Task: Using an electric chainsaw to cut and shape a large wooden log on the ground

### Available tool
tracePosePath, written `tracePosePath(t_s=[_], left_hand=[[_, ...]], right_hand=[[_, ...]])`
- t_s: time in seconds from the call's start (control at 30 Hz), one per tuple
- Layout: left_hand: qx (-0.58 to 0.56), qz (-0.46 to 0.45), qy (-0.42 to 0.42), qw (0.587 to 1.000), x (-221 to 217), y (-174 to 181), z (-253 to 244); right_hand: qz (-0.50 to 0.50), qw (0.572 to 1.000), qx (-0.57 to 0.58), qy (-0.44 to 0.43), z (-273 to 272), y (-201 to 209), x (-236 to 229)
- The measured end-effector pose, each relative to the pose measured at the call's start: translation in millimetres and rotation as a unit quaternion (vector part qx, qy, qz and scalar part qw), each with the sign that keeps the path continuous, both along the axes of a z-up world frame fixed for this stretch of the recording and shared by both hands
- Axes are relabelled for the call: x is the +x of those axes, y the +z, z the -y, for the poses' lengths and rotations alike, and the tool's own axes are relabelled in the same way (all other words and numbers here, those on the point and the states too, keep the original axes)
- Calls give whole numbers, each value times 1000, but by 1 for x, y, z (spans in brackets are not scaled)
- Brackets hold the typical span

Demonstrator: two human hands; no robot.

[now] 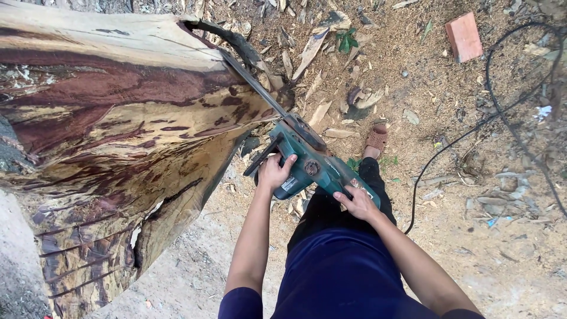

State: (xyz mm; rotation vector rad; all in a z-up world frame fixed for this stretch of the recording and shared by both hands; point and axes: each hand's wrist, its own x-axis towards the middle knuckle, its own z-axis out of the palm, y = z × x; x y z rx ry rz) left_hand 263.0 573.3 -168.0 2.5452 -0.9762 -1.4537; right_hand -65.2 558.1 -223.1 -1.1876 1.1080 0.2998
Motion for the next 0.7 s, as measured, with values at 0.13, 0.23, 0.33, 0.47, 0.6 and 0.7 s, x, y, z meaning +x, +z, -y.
tracePosePath(t_s=[0.13,0.23,0.33,0.47,0.6,0.7], left_hand=[[10,4,-3,1000,-5,20,12],[11,8,-1,1000,-8,35,22],[9,9,1,1000,-5,27,19],[15,16,-1,1000,-2,25,22],[10,19,2,1000,6,13,16],[12,24,-8,1000,4,24,28]], right_hand=[[3,1000,-1,-2,8,7,8],[6,1000,-1,-9,7,7,10],[9,1000,-1,-9,7,4,10],[14,1000,-8,-6,12,5,12],[8,1000,1,-8,13,6,16],[3,1000,4,-7,16,6,19]])
